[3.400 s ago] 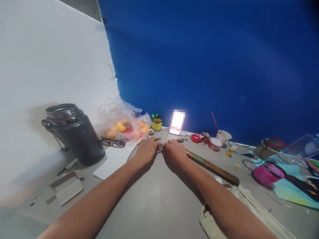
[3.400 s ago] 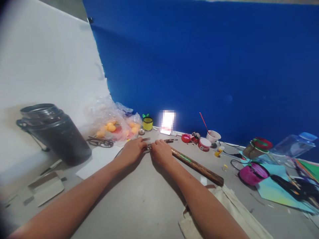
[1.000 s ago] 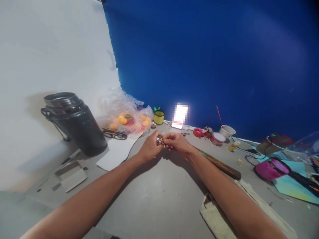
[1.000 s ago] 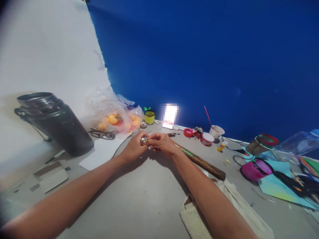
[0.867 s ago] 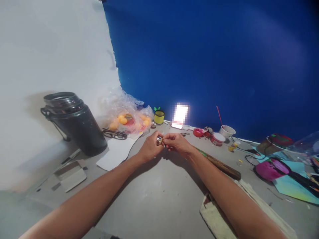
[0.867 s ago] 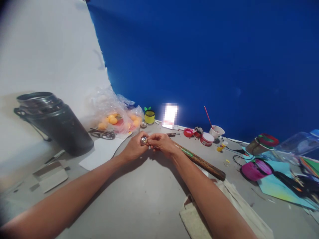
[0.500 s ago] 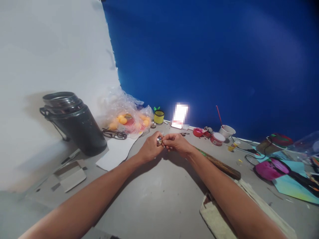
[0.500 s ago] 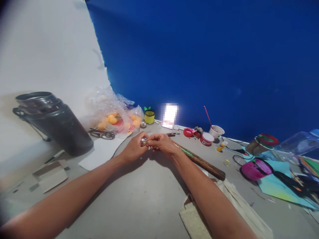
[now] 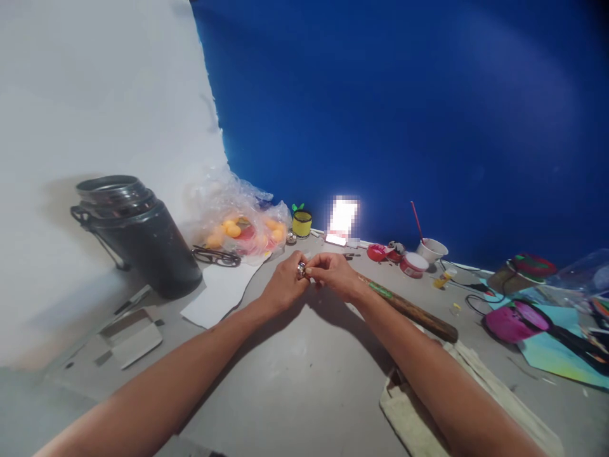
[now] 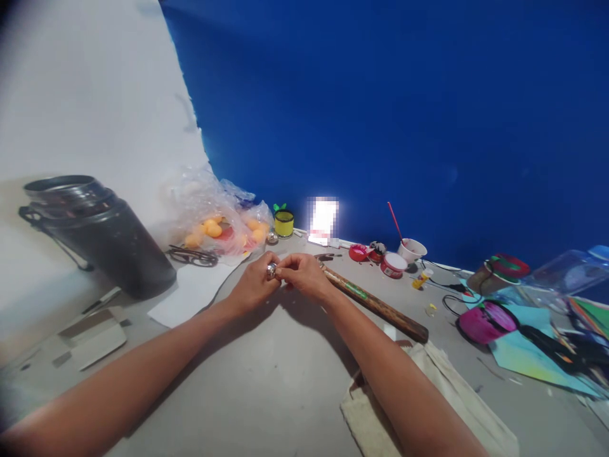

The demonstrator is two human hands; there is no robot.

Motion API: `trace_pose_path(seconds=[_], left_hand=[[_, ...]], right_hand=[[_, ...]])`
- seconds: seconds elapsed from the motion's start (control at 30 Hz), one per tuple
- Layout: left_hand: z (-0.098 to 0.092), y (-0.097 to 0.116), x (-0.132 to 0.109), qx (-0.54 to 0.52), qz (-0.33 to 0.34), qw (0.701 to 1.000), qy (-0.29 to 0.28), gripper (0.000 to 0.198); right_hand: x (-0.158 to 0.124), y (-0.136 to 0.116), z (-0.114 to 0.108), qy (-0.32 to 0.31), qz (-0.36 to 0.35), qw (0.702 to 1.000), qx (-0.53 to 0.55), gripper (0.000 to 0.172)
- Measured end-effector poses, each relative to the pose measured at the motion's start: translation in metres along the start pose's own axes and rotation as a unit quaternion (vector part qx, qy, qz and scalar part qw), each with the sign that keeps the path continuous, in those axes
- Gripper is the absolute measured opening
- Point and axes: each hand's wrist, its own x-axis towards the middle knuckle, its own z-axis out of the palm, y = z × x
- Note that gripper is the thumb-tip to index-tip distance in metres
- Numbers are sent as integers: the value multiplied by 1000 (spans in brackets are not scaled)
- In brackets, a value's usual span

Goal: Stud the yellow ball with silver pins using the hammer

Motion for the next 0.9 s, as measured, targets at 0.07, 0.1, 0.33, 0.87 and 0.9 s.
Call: trace_pose_path(seconds=[0.07,0.1,0.33,0.87,0.9], left_hand=[[1,0,-1,5,-11,1000,17,12],[2,0,-1,4,-16,1000,24,13],[7,5,-5,-20,-48,996,75,11],[-2,11,2,-244,-142,959,-15,25],[-3,12,2,-255,-147,955,-18,27]], right_hand=[[-1,-1,5,23,-8,999,-37,15],[-1,-2,7,33,-12,998,-55,11],[-3,0,14,67,-41,987,-142,6],[-4,-18,-79,-4,139,743,-655,31],[-4,-17,-80,-15,137,750,-646,29]])
